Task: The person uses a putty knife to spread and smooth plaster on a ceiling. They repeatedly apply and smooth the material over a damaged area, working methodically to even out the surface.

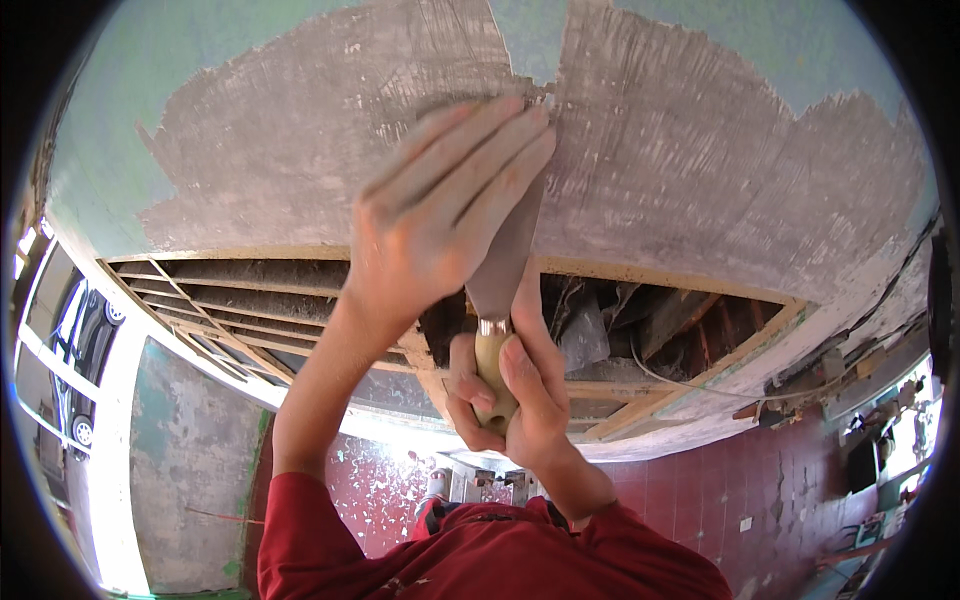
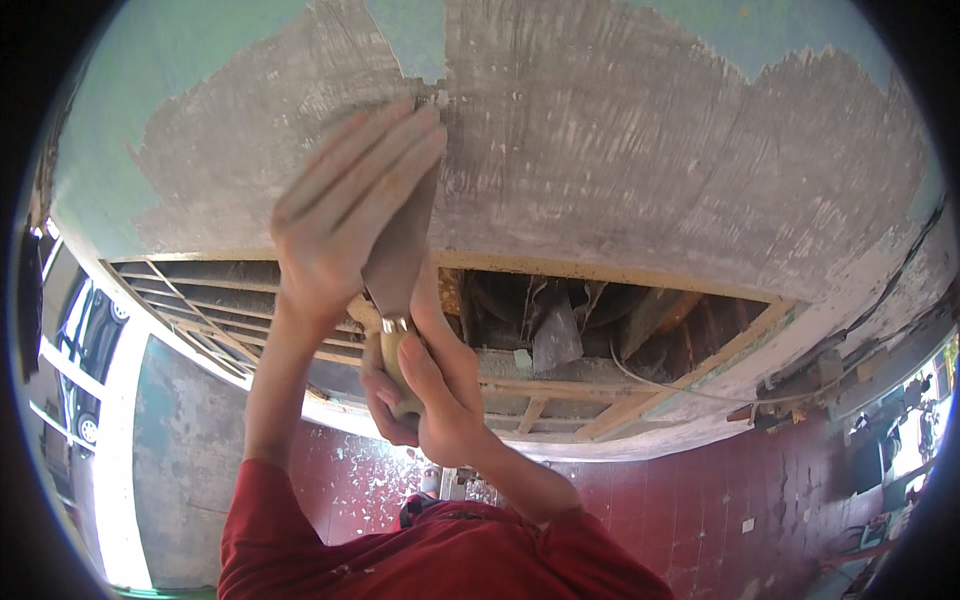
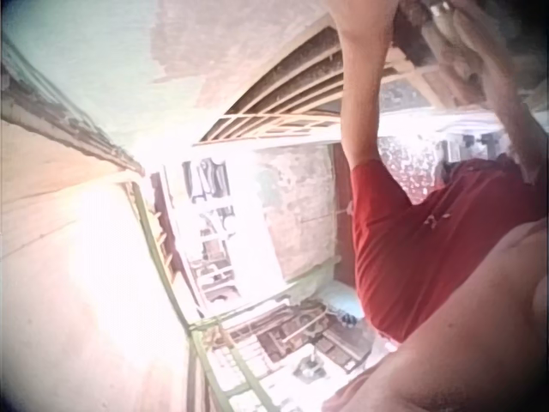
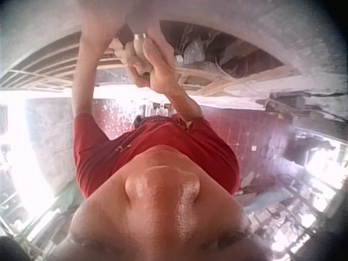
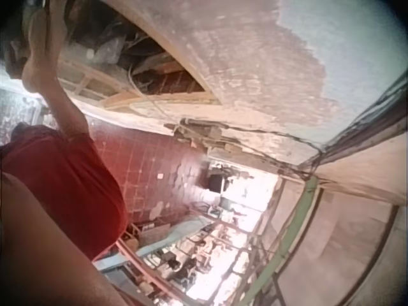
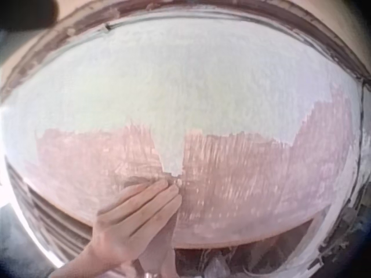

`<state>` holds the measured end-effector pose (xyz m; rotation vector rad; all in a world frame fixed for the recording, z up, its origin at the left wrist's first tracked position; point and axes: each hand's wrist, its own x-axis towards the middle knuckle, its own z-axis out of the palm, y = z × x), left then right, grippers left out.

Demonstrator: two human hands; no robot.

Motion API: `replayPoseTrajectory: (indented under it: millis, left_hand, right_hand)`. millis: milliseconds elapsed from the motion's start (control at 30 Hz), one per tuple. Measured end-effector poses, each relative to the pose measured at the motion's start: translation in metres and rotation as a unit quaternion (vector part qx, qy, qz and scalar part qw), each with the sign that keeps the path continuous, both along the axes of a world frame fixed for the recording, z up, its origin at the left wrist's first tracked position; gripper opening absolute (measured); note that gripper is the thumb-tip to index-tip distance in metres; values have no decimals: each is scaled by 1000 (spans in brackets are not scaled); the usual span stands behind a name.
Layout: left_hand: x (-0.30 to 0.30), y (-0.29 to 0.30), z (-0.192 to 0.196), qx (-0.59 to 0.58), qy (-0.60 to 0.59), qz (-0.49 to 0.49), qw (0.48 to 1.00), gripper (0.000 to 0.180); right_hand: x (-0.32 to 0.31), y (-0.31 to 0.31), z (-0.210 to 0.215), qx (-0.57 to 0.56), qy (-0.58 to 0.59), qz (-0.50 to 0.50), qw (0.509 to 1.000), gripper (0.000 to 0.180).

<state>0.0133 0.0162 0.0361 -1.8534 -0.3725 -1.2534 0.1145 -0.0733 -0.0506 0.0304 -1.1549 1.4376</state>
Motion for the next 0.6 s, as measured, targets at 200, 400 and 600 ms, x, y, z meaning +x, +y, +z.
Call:
replayPoseTrajectory:
  millis: [200, 400, 600]
  left_hand:
    - [3, 4, 2, 10, -7, 5, 1000, 30]
    - [2, -2, 10, -25, -9, -4, 1000, 33]
    - [2, -5, -7, -16, -12, 21, 1000, 31]
  right_hand:
    - [0, -3, -1, -11, -22, -61, 998, 68]
    - [9, 1, 3, -10, 36, 76, 996, 71]
    - [6, -1, -7, -10, -19, -4, 1000, 71]
